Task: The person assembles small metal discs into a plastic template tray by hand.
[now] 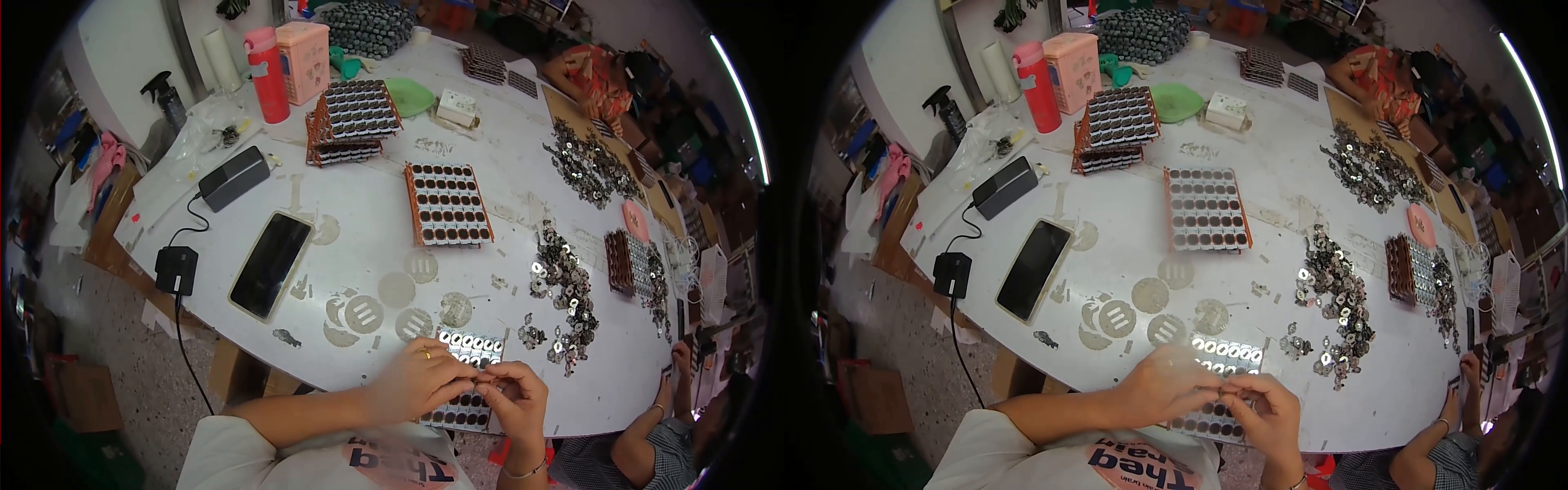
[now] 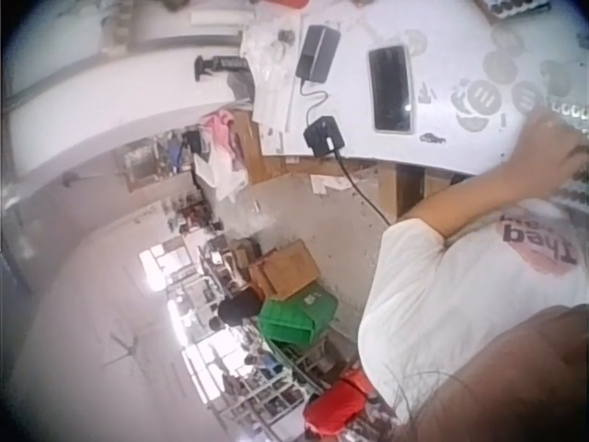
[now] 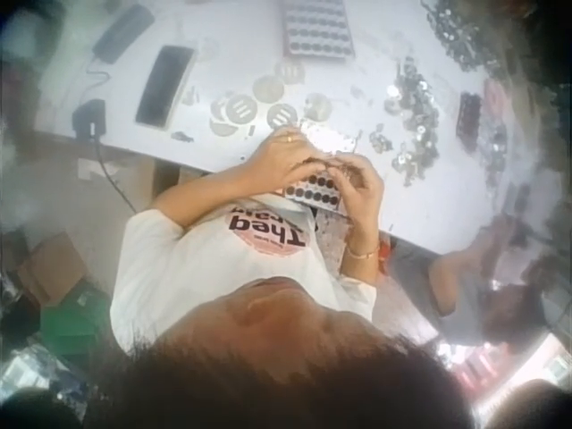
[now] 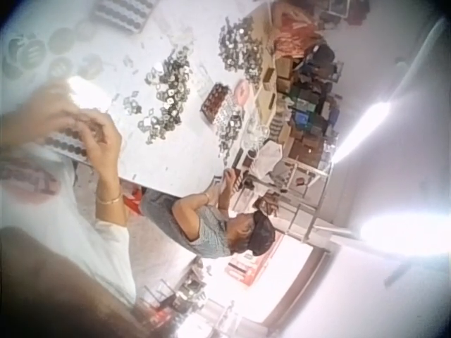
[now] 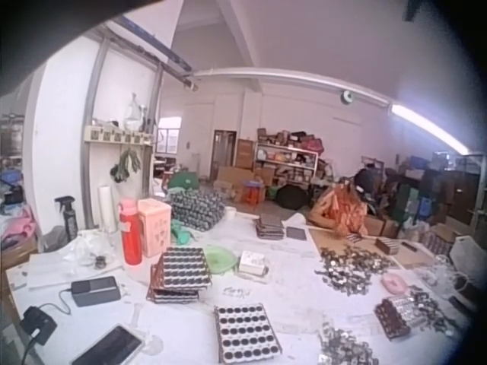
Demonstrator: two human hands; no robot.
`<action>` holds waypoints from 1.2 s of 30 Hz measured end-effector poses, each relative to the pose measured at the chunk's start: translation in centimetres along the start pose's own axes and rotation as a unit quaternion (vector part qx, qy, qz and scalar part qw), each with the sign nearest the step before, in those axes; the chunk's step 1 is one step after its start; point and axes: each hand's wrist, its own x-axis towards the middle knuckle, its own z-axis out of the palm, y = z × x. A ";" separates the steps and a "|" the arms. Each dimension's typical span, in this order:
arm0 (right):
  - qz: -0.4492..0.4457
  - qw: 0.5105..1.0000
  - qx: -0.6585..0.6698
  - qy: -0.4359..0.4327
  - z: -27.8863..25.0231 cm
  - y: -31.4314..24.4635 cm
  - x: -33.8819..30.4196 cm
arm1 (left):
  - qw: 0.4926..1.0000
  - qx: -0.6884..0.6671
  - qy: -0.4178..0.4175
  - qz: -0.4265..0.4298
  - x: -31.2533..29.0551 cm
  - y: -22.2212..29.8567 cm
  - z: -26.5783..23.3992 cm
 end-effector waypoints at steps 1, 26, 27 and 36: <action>0.000 1.000 0.000 -0.001 -0.1 0.1 -0.1 | 1.000 -0.009 0.000 0.005 -0.2 -0.2 0.0; 0.061 0.960 -0.263 -0.080 -5.1 -0.1 4.1 | 0.973 0.205 -0.105 0.022 -1.3 0.1 1.6; 0.038 0.949 -0.296 -0.099 -4.8 0.2 4.3 | 0.973 0.204 -0.106 0.020 -1.3 0.2 1.6; 0.005 0.916 -0.366 -0.162 -4.0 -0.1 5.1 | 0.967 0.209 -0.147 0.011 -1.4 0.5 0.8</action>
